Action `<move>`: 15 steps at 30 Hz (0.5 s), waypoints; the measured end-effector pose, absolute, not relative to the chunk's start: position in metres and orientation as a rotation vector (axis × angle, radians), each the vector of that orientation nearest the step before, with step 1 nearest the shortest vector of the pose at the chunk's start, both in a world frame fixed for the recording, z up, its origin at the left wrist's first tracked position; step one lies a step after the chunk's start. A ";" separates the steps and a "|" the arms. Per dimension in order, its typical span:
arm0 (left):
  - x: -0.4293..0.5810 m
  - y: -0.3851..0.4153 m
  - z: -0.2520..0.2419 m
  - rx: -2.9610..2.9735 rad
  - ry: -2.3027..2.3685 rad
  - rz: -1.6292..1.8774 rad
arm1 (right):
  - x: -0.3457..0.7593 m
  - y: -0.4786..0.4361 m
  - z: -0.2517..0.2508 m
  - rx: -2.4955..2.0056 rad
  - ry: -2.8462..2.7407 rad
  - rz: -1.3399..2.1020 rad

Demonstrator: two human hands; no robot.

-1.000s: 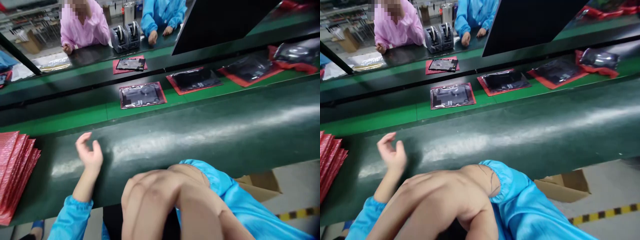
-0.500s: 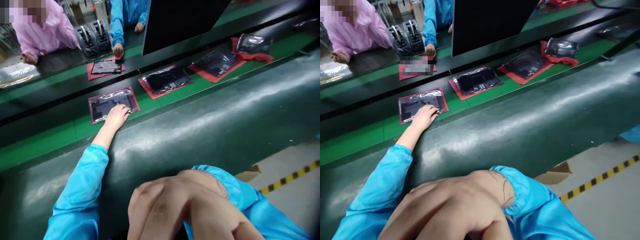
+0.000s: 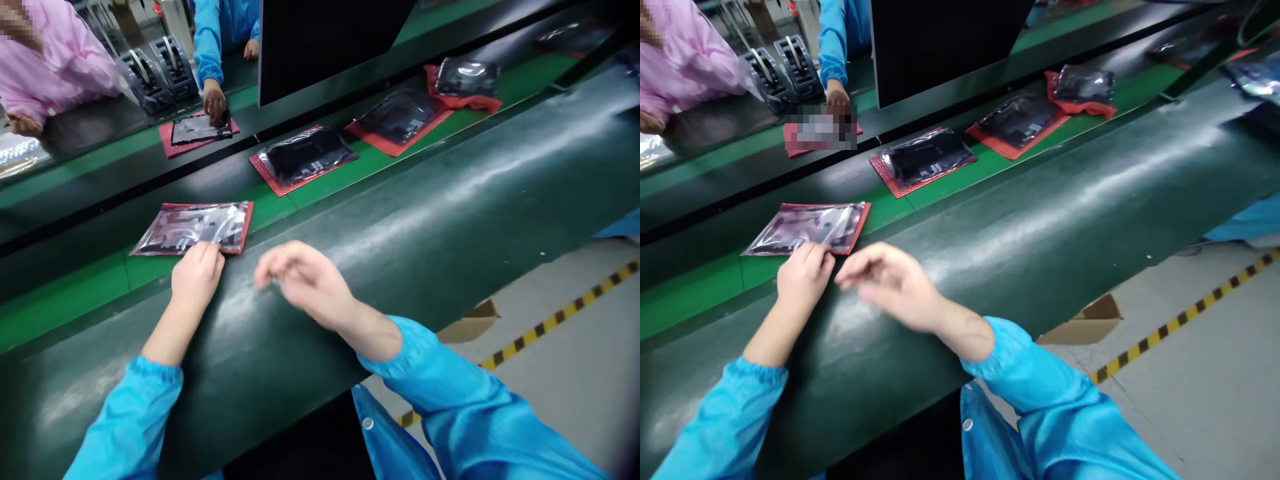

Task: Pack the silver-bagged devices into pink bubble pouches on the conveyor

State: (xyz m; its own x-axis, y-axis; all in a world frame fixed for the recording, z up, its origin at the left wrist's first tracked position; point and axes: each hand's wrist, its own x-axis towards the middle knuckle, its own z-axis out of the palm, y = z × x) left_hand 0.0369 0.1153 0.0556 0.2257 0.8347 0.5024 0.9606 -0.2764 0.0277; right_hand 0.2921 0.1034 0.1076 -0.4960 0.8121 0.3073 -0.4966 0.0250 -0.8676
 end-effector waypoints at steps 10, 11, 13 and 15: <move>0.020 0.012 0.037 -2.288 -1.578 -1.308 | 0.230 0.163 0.040 -1.031 -0.996 1.867; 0.018 0.012 0.040 -2.361 -1.561 -1.330 | 0.231 0.161 0.044 -1.009 -0.999 1.882; 0.014 0.012 0.045 -2.449 -1.516 -1.364 | 0.231 0.156 0.049 -0.927 -1.031 1.982; 0.012 0.011 0.047 -2.473 -1.522 -1.371 | 0.228 0.155 0.049 -0.784 -1.091 2.189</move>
State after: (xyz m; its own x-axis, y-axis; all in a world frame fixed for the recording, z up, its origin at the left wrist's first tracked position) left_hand 0.0121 0.0109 0.0471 0.1871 0.7591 0.6235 0.6994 -0.5486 0.4581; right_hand 0.2275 0.1551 0.0491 -0.6686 0.7008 -0.2485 -0.2237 -0.5082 -0.8317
